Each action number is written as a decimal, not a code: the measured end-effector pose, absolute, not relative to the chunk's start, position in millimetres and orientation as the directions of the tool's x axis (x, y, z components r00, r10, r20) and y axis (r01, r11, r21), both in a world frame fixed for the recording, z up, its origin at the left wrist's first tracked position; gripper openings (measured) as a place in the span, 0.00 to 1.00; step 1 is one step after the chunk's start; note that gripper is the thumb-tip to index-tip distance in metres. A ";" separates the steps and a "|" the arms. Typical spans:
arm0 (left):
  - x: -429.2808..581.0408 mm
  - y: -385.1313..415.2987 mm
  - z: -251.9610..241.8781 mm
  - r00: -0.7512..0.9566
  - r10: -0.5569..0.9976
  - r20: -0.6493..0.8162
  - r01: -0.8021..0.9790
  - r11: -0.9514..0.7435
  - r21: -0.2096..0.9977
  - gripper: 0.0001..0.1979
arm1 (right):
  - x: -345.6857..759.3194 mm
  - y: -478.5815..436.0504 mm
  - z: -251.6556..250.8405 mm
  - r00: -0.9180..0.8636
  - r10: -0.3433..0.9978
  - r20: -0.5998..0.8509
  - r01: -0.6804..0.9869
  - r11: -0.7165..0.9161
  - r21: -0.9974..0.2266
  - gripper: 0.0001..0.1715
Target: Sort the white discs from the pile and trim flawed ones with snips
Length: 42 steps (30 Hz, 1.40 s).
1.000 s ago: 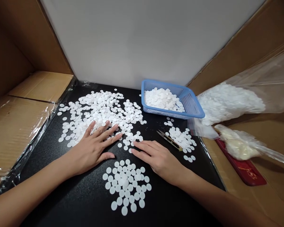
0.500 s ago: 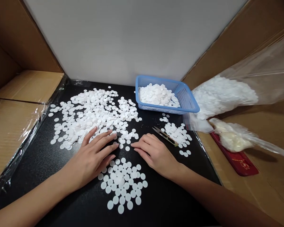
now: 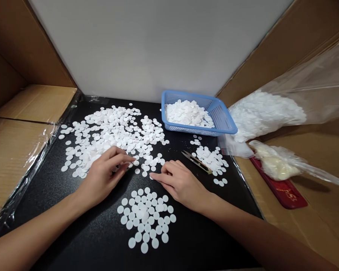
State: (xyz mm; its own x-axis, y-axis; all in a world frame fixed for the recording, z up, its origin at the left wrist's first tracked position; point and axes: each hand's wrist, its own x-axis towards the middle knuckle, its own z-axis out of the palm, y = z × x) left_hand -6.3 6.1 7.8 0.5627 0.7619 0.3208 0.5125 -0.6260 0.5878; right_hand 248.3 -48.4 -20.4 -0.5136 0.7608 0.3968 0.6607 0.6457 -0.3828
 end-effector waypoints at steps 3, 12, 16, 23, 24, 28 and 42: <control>-8.4 11.6 9.9 0.528 0.766 0.367 0.516 -0.633 0.578 0.10 | 250.4 -48.5 -21.4 -0.526 0.748 0.405 0.638 0.662 -0.394 0.12; -3.9 -7.0 4.3 0.700 0.585 0.409 0.485 -0.810 0.329 0.10 | 256.7 -50.6 -18.0 -0.389 0.867 0.312 0.596 0.495 -0.632 0.08; -6.6 -5.3 2.6 0.694 0.569 0.441 0.479 -0.822 0.307 0.10 | 258.1 -52.6 -15.0 -0.284 0.914 0.290 0.669 0.406 -0.623 0.09; -6.6 -2.9 6.5 0.613 0.621 0.488 0.576 -0.774 0.263 0.17 | 253.3 -49.9 -20.0 -0.394 0.835 0.383 0.654 0.548 -0.522 0.08; -4.0 -4.6 7.3 0.633 0.608 0.480 0.562 -0.787 0.255 0.16 | 251.7 -49.2 -20.6 -0.408 0.834 0.371 0.658 0.550 -0.514 0.06; 11.4 -14.2 8.2 0.675 0.606 0.420 0.504 -0.795 0.337 0.12 | 246.5 -48.0 -17.1 -0.401 0.860 0.315 0.618 0.508 -0.600 0.05; 42.1 -27.4 19.3 0.531 0.844 0.075 0.210 -0.216 0.954 0.10 | 243.2 -67.6 6.7 -0.168 0.958 0.231 0.273 0.271 -0.923 0.05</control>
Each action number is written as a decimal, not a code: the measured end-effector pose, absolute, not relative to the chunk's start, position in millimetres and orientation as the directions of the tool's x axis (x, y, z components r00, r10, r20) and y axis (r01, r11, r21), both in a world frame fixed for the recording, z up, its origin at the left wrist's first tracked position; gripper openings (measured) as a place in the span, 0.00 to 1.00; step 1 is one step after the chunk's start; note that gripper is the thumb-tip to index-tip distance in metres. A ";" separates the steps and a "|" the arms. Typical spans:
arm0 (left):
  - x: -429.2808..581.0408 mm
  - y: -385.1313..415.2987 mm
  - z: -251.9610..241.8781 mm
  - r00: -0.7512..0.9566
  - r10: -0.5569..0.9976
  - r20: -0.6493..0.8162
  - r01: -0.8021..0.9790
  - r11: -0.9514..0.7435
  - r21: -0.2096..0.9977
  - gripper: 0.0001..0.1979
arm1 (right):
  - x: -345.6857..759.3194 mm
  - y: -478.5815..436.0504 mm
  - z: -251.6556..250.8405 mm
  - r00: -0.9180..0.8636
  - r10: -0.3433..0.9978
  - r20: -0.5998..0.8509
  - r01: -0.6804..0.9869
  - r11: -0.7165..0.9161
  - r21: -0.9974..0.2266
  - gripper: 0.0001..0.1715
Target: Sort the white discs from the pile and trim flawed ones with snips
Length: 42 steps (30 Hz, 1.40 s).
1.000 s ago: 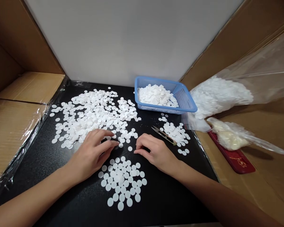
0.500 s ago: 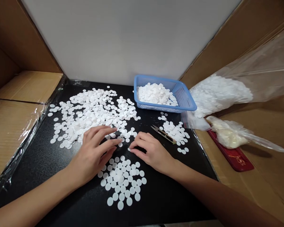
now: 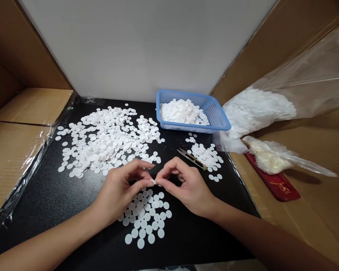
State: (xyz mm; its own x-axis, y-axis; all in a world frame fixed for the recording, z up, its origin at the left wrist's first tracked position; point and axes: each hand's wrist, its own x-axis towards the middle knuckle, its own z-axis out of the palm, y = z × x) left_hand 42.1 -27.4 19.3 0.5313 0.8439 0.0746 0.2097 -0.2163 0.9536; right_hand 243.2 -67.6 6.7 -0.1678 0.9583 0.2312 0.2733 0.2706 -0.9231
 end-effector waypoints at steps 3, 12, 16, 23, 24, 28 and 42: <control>44.0 -28.3 22.1 0.506 0.862 0.022 0.158 -0.118 0.980 0.09 | 243.6 -68.8 10.3 -0.152 0.954 0.257 0.265 0.290 -0.920 0.05; 24.8 -20.4 24.4 0.606 0.787 -0.117 0.495 -0.257 0.830 0.07 | 261.2 -56.7 -2.5 -0.124 0.942 0.311 0.616 0.319 -0.721 0.08; 15.0 -20.4 24.2 0.595 0.780 -0.194 0.596 -0.266 0.758 0.06 | 263.7 -47.9 -13.5 -0.212 0.905 0.370 0.730 0.398 -0.555 0.07; 13.4 -16.8 21.2 0.515 0.847 -0.132 0.454 -0.138 0.880 0.08 | 260.5 -34.6 -20.6 -0.356 0.859 0.368 0.820 0.476 -0.318 0.08; 13.2 -15.9 19.3 0.501 0.855 -0.134 0.421 -0.106 0.901 0.09 | 260.6 -32.2 -20.4 -0.403 0.841 0.362 0.823 0.506 -0.258 0.10; 11.3 -14.4 12.8 0.472 0.871 -0.137 0.344 -0.039 0.938 0.12 | 259.2 -26.8 -17.7 -0.560 0.757 0.338 0.789 0.611 -0.063 0.20; 2.5 -12.6 5.0 0.625 0.780 -0.044 0.580 -0.426 0.694 0.08 | 255.1 -41.3 -11.2 -0.513 0.802 0.305 0.616 0.592 -0.519 0.08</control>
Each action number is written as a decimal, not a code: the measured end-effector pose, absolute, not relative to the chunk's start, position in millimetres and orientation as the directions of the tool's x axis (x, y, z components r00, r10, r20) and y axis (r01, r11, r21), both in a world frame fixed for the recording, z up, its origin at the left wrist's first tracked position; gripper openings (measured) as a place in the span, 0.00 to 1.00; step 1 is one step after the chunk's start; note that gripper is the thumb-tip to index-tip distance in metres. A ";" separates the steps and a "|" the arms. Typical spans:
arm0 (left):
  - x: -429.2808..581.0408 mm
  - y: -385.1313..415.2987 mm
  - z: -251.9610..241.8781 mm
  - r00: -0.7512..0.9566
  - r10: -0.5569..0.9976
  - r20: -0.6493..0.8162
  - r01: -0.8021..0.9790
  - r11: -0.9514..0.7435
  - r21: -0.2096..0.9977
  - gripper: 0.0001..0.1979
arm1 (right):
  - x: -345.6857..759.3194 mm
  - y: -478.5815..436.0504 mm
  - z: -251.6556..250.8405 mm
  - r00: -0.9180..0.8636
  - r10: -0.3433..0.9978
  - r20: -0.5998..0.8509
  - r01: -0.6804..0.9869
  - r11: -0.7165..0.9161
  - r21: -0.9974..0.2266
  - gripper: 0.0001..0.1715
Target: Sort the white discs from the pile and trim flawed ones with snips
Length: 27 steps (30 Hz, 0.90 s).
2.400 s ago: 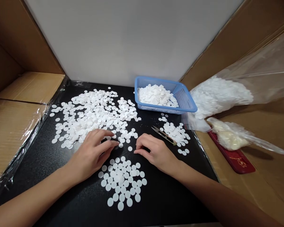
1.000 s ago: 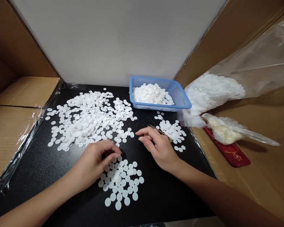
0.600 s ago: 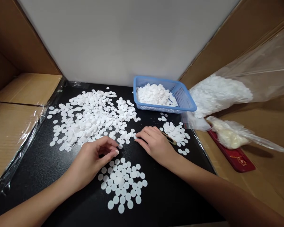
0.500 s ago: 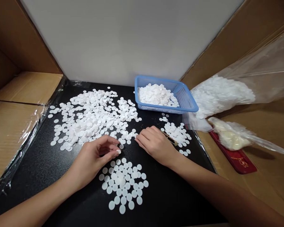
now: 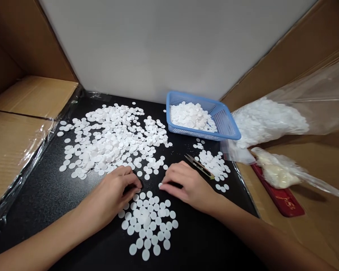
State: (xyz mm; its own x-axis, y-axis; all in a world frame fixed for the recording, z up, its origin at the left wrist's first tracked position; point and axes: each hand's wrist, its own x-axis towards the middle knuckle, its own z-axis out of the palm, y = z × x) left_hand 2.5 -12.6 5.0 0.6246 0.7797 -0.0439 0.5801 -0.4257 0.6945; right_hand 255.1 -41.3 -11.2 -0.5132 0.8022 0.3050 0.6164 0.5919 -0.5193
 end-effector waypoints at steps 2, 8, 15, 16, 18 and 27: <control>1.7 -11.9 3.0 0.609 0.793 -0.015 0.588 -0.438 0.680 0.06 | 256.6 -36.8 -12.2 -0.389 0.878 0.280 0.700 0.479 -0.529 0.06; -1.0 -5.3 1.7 0.577 0.810 0.109 0.582 -0.501 0.641 0.10 | 256.7 -28.1 -14.1 -0.291 0.922 0.256 0.809 0.380 -0.449 0.02; -0.9 1.6 -0.7 0.561 0.818 0.132 0.618 -0.519 0.591 0.09 | 255.7 -32.8 -11.6 -0.302 0.917 0.261 0.744 0.398 -0.537 0.06; -0.5 1.6 -1.0 0.559 0.818 0.131 0.621 -0.519 0.587 0.09 | 255.2 -34.5 -11.8 -0.327 0.905 0.271 0.728 0.424 -0.538 0.06; 0.3 1.1 -1.4 0.558 0.820 0.127 0.628 -0.517 0.581 0.09 | 254.1 -37.8 -11.4 -0.380 0.883 0.274 0.693 0.468 -0.548 0.07; 9.8 -0.2 -0.4 0.593 0.797 0.116 0.672 -0.569 0.475 0.08 | 257.6 -42.3 -2.9 -0.372 0.881 0.291 0.669 0.472 -0.574 0.12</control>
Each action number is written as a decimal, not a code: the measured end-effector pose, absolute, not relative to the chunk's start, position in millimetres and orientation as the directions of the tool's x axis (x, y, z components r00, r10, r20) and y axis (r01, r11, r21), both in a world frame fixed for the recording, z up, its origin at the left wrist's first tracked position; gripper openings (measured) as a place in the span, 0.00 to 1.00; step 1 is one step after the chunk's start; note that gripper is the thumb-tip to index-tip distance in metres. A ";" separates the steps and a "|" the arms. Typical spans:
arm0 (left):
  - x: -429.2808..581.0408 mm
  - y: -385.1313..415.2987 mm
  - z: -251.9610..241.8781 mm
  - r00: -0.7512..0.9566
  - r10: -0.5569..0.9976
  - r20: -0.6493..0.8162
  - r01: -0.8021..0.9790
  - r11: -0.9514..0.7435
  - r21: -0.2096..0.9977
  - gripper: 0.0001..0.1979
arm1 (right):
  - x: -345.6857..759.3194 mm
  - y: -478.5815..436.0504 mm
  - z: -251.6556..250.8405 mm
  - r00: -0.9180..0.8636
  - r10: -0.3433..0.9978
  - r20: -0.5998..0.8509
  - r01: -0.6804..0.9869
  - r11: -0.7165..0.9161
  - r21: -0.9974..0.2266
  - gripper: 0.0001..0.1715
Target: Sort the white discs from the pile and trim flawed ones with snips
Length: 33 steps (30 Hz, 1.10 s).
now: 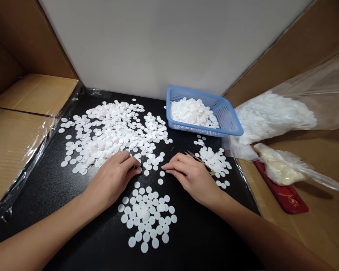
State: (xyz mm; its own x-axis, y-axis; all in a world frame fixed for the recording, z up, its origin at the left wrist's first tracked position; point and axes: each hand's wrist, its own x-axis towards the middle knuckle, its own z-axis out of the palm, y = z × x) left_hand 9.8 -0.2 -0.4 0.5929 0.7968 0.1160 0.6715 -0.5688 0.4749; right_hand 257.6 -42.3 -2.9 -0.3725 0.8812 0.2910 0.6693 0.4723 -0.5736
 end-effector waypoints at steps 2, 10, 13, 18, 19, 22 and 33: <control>10.9 -0.1 -1.1 0.602 0.789 0.121 0.670 -0.582 0.462 0.07 | 256.2 -43.9 -4.7 -0.418 0.856 0.305 0.673 0.517 -0.529 0.10; 10.1 -0.4 -4.8 0.574 0.812 0.109 0.688 -0.550 0.474 0.01 | 251.8 -45.9 -6.9 -0.527 0.821 0.221 0.656 0.558 -0.509 0.05; 10.4 -0.7 -4.3 0.573 0.814 0.096 0.676 -0.535 0.506 0.02 | 251.8 -44.5 -5.2 -0.489 0.849 0.199 0.647 0.506 -0.570 0.05; 12.6 -3.3 -1.5 0.590 0.805 0.059 0.663 -0.525 0.534 0.03 | 251.0 -43.0 -8.9 -0.408 0.891 0.201 0.648 0.438 -0.623 0.06; 13.6 -3.8 -0.9 0.596 0.802 0.048 0.664 -0.525 0.533 0.04 | 251.1 -42.4 -10.2 -0.402 0.892 0.204 0.651 0.436 -0.622 0.07; 18.5 -4.4 -0.5 0.597 0.802 0.032 0.674 -0.522 0.523 0.04 | 251.6 -38.6 -11.9 -0.412 0.888 0.205 0.650 0.444 -0.617 0.08; 33.8 -3.0 -13.0 0.590 0.800 0.108 0.689 -0.569 0.449 0.06 | 252.7 -30.3 -3.7 -0.573 0.809 0.129 0.604 0.524 -0.600 0.11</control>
State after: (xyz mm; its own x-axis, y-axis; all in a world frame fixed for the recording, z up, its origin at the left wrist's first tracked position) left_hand 33.8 -3.0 -13.0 0.5897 0.8004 0.1079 0.6895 -0.5685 0.4487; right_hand 252.7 -30.3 -3.7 -0.5732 0.8092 0.1291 0.6043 0.5239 -0.6003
